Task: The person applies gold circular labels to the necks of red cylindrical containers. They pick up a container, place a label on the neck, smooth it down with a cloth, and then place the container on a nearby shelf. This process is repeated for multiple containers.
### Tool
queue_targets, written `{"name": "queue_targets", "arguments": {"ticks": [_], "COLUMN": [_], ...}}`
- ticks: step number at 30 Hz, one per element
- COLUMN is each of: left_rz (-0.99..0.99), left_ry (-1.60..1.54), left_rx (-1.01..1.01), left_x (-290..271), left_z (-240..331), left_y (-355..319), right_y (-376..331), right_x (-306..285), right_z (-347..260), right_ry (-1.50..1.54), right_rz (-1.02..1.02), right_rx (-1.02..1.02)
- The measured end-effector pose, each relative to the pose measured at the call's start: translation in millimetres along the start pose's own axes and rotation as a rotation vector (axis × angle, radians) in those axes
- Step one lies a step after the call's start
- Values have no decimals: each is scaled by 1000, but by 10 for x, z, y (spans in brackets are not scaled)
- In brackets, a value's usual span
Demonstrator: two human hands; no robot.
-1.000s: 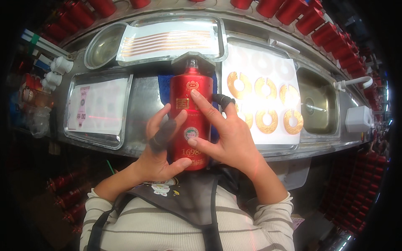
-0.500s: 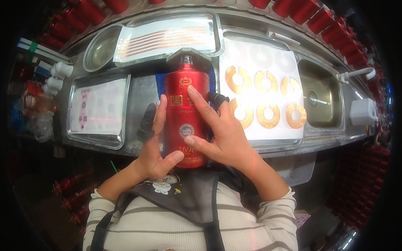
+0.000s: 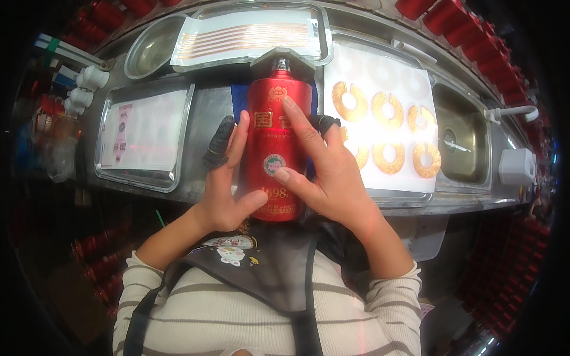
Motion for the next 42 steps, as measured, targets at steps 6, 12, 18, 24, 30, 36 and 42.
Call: {"name": "queue_targets", "arguments": {"ticks": [6, 12, 18, 24, 30, 36, 42], "left_rz": [8, -14, 38, -25, -50, -52, -26], "left_ry": [-22, 89, -48, -100, -66, -47, -114], "left_rx": [50, 141, 81, 114, 94, 85, 57], "left_x": [-67, -95, -210, -139, -105, -130, -136], "left_z": [25, -15, -37, 0, -39, -20, -142], "left_y": [17, 46, 45, -1, -29, -18, -31], "right_y": [56, 32, -113, -250, -238, -228, -240], "right_x": [35, -61, -111, -88, -54, -56, -71], "right_z": [182, 48, 69, 104, 176, 165, 121], "right_ry": [152, -53, 41, -14, -13, 20, 104], "right_rz": [36, -9, -41, -84, -96, -142, -127], "right_rx": [19, -19, 144, 15, 4, 32, 61]}}
Point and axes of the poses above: each hand's wrist, its own y-axis towards the middle knuckle, its own x-axis out of the palm, z = x × y, the point moved 1 cm from there along y, towards the middle knuckle, and after that the axes turned 5 degrees about x, right-handed, at the moved point
